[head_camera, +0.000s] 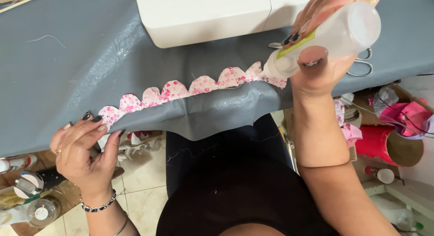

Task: Assembling a fabric flower by applying glue to a fabric strip and rolling it around a wooden stick

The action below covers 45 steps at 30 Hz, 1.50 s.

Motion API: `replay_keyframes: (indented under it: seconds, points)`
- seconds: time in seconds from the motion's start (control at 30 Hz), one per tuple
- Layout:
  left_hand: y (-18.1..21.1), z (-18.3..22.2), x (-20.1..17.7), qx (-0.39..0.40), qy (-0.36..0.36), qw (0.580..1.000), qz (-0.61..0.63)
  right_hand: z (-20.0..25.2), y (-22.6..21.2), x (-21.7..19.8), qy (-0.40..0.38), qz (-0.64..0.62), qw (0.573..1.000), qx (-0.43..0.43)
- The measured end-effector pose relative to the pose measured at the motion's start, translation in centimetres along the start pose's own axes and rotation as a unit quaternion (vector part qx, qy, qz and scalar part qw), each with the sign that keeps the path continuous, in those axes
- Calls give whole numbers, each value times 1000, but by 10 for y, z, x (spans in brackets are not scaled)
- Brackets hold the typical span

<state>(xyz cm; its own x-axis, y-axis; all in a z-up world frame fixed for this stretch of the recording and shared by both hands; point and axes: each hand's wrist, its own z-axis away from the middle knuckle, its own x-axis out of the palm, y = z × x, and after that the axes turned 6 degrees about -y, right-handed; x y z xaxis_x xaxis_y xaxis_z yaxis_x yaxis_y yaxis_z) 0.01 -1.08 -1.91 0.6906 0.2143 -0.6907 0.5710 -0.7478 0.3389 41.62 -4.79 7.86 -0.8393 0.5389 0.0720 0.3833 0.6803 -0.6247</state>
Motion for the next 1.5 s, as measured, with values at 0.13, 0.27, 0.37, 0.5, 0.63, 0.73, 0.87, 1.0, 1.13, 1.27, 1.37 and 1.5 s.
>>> replay_keyframes:
  seconds: [0.13, 0.27, 0.37, 0.5, 0.63, 0.73, 0.87, 1.0, 1.13, 1.27, 1.37, 1.5]
  points:
    - [1, 0, -2, -3, -10, 1000, 3, 2, -1, -9, 5, 5, 1000, -12]
    - [-1, 2, -2, -2, -14, 1000, -2, 4, -4, -17, 18, -5, 1000, 9]
    - [2, -1, -4, 1, -23, 1000, -1, 6, -4, -22, 11, -20, 1000, 12]
    - [2, 0, -4, -5, -24, 1000, 3, 7, -8, -28, 10, -32, 999, 22]
    - [1, 2, -4, -3, -27, 1000, -5, 7, -11, -39, -2, -28, 999, 23]
    - [-1, 3, -2, 0, -26, 1000, -6, 9, 6, -73, -59, -51, 997, 20]
    - [0, 2, -3, 1, -27, 1000, -6, 11, 4, -79, -57, -88, 994, 39]
    - [0, 4, -4, 3, -29, 999, -12, 15, -4, -73, 25, -35, 999, 17]
    - [-2, 2, -3, 7, -29, 1000, -8, 20, 6, -101, -24, -67, 996, 51]
    - [-2, 5, -4, -9, -37, 999, -9, 11, -9, -98, -12, -91, 995, 34]
    - [-1, 3, -3, 5, -29, 1000, -9, 20, -9, -95, 10, -19, 1000, -19]
    - [-1, 3, -3, 7, -26, 1000, -4, 6, -26, -81, -43, -40, 997, -47]
